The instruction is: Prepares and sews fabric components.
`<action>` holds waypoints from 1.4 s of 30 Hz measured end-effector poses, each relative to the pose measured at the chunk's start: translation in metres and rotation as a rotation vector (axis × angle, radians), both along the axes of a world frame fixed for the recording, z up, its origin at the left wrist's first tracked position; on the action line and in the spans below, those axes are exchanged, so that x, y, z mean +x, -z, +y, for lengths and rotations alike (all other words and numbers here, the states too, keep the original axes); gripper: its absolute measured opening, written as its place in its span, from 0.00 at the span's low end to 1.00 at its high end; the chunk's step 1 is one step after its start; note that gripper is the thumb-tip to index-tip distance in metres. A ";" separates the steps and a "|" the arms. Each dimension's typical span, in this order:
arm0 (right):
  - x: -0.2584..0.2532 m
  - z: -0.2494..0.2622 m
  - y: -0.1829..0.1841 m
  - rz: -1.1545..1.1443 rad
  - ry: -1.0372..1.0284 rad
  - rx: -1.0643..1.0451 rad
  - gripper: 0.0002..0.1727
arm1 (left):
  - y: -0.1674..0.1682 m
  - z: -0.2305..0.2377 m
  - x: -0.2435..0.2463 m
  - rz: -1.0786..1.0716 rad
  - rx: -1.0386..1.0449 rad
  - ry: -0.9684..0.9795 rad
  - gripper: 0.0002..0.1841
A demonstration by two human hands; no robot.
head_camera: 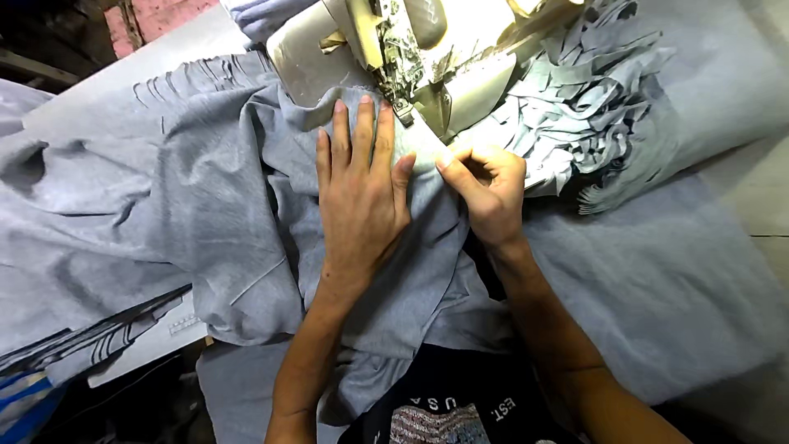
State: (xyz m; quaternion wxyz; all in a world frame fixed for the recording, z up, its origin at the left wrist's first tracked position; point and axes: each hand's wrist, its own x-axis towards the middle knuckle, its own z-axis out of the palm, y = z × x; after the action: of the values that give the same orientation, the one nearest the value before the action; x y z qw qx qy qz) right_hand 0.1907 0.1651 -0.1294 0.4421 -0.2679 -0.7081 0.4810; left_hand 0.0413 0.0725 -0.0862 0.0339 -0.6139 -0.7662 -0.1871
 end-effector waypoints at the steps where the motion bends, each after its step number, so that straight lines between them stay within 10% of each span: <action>1: 0.000 0.001 0.000 0.002 0.001 -0.003 0.10 | 0.000 0.001 0.000 0.003 0.001 -0.003 0.31; 9: 0.004 0.002 0.001 -0.036 -0.035 0.046 0.09 | 0.001 -0.014 -0.008 -0.131 0.120 -0.064 0.29; 15: 0.017 -0.005 -0.001 -0.078 -0.007 0.081 0.08 | 0.049 -0.075 -0.022 -0.734 0.236 -0.379 0.35; 19: 0.018 -0.007 -0.006 -0.091 -0.003 0.075 0.06 | 0.053 -0.085 -0.022 -0.973 0.336 -0.306 0.07; 21: 0.018 -0.007 -0.009 -0.106 -0.028 0.075 0.07 | 0.043 -0.091 -0.027 -1.036 0.445 -0.304 0.09; 32: 0.018 -0.012 -0.026 -0.120 -0.088 -0.096 0.13 | 0.027 -0.092 -0.029 -0.310 0.108 -0.586 0.18; 42: -0.001 -0.006 -0.038 -0.285 0.042 0.030 0.21 | 0.000 -0.023 0.014 -0.096 0.189 0.120 0.25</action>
State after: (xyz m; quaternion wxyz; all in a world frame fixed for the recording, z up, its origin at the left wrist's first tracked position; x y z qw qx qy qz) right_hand 0.1893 0.1587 -0.0919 0.3511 -0.3414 -0.7652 0.4180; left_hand 0.0551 0.0497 -0.0866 0.0436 -0.6429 -0.7078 -0.2895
